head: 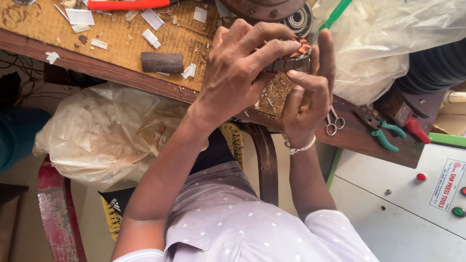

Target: The person repeatedly cuts small white plastic pieces with scissors and inserts them into the slots of a cylindrical motor armature. They use a screwdriver to adjust the placement of the pieces within the slots. The process is repeated multiple times throughout the clip.

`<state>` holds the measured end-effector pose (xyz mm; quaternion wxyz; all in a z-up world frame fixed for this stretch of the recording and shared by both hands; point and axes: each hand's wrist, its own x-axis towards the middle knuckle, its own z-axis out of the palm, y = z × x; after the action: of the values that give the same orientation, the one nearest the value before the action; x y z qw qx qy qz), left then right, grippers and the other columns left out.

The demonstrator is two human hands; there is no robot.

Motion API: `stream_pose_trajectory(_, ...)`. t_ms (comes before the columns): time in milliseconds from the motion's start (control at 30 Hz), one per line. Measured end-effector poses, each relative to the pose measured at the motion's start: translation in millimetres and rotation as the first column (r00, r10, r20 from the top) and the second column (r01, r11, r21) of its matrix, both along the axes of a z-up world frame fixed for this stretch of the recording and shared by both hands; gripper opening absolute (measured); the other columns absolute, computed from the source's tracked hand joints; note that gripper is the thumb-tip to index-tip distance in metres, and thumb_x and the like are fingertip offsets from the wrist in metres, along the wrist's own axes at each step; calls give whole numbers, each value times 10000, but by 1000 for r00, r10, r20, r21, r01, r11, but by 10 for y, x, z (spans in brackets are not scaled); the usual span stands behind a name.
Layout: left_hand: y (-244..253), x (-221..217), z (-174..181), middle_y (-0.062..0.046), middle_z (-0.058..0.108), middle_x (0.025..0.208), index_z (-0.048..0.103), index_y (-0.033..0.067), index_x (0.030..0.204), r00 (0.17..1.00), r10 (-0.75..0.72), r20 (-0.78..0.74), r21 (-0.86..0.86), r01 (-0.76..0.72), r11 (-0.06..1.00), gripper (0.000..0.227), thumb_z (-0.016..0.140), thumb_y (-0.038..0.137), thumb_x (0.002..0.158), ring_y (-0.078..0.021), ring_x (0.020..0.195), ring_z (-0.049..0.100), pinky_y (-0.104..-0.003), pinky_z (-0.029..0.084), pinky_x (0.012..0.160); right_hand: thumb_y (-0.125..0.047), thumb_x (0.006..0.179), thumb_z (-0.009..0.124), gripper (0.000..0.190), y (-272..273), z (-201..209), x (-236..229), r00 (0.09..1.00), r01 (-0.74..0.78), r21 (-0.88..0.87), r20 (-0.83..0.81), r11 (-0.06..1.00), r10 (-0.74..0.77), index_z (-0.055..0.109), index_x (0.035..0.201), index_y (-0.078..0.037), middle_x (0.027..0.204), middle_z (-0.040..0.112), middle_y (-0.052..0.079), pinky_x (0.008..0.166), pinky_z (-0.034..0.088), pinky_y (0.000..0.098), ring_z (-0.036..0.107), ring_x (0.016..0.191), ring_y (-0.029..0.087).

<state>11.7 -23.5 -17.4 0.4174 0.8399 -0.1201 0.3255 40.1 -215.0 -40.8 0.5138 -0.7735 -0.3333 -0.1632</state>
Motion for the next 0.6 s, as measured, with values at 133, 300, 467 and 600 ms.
stream_pose_trajectory(133, -34, 48, -52, 159, 670, 1350, 701, 264, 1315, 999, 30, 41, -3, -30, 1000, 368, 790, 167, 972, -129, 1057, 579, -328, 409, 927, 190, 1006, 422, 285, 70, -79, 134, 995, -79, 179, -39, 981, 87, 583, 1043, -43, 1642, 340, 222, 1298, 339, 475, 344, 1569, 332)
stream_pose_trajectory(300, -78, 59, -171, 161, 677, 1335, 723, 244, 1301, 994, 65, 92, 6, -66, 998, 329, 750, 136, 991, -106, 1014, 590, -295, 401, 898, 197, 1042, 431, 273, 59, -177, 86, 999, -9, 134, -50, 991, 16, 558, 1050, -45, 1618, 437, 253, 1298, 309, 474, 407, 1538, 352)
stream_pose_trajectory(467, 35, 83, -176, 125, 635, 1435, 667, 258, 1382, 994, -12, 105, 121, -1, 993, 365, 758, 248, 1029, -170, 1245, 544, -375, 396, 1014, 183, 1031, 422, 289, 11, -61, 35, 998, -21, 42, -59, 999, 23, 565, 1133, -46, 1641, 410, 222, 1298, 346, 441, 381, 1535, 322)
stream_pose_trajectory(600, 374, -75, -356, -137, 566, 1474, 578, 161, 1463, 993, -98, 73, 99, 90, 991, 690, 799, 572, 954, -314, 1427, 417, -564, 309, 1210, 145, 949, 481, 367, -177, -71, -117, 996, 69, -92, 60, 993, -63, 607, 1261, -2, 1631, 419, 216, 1272, 408, 453, 419, 1523, 344)
